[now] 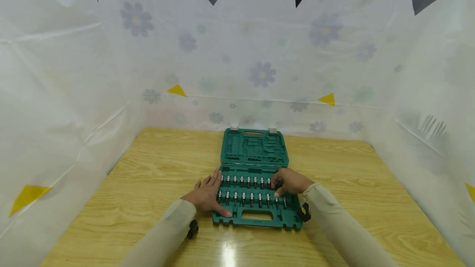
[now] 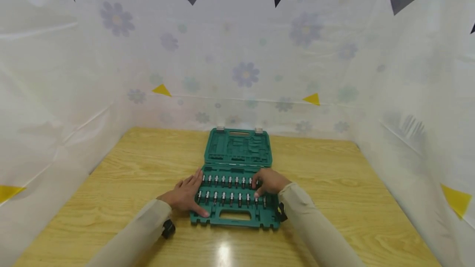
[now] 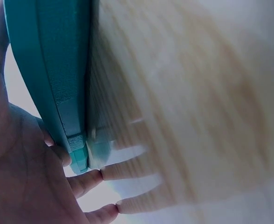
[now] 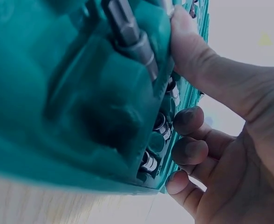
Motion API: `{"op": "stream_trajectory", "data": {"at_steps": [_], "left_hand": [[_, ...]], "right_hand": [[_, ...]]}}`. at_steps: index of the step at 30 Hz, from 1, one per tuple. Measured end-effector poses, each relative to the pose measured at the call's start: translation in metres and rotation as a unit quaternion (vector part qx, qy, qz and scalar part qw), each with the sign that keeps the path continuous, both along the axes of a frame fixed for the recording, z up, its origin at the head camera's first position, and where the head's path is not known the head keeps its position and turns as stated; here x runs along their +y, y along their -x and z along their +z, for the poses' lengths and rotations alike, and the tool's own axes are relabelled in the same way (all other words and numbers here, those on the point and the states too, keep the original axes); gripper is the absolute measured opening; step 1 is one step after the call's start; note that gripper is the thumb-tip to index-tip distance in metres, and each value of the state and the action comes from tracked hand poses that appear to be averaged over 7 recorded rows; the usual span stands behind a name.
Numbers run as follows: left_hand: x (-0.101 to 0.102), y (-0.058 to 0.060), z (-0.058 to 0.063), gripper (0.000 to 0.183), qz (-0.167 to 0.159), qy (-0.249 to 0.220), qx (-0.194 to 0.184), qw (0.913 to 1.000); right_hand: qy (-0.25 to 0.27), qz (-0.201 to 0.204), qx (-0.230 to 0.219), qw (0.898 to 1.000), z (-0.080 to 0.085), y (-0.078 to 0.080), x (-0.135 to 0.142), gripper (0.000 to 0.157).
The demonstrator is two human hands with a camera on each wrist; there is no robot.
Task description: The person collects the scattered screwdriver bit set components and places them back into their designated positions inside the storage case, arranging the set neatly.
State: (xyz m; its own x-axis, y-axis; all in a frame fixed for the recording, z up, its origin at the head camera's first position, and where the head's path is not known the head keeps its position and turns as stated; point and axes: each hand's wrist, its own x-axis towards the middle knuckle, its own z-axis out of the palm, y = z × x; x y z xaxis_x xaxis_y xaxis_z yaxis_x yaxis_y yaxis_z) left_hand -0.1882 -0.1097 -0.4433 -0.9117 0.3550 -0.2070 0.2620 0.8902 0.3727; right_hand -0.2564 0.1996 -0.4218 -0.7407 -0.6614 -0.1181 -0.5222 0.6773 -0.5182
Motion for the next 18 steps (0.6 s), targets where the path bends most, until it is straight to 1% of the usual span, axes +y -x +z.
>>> {"op": "stream_trajectory", "data": {"at_steps": [6,18], "left_hand": [[0.0000,-0.0012,0.0020,0.132,0.001,-0.001,-0.003,1.0000],[-0.0007,-0.0020,0.0015,0.133,0.001,-0.001,-0.003,1.0000]], "right_hand": [[-0.002,-0.002,0.000,1.000,0.0005,-0.0009,0.0001,0.013],[-0.002,0.003,0.001,1.000,0.0005,-0.0011,0.0007,0.013]]}}
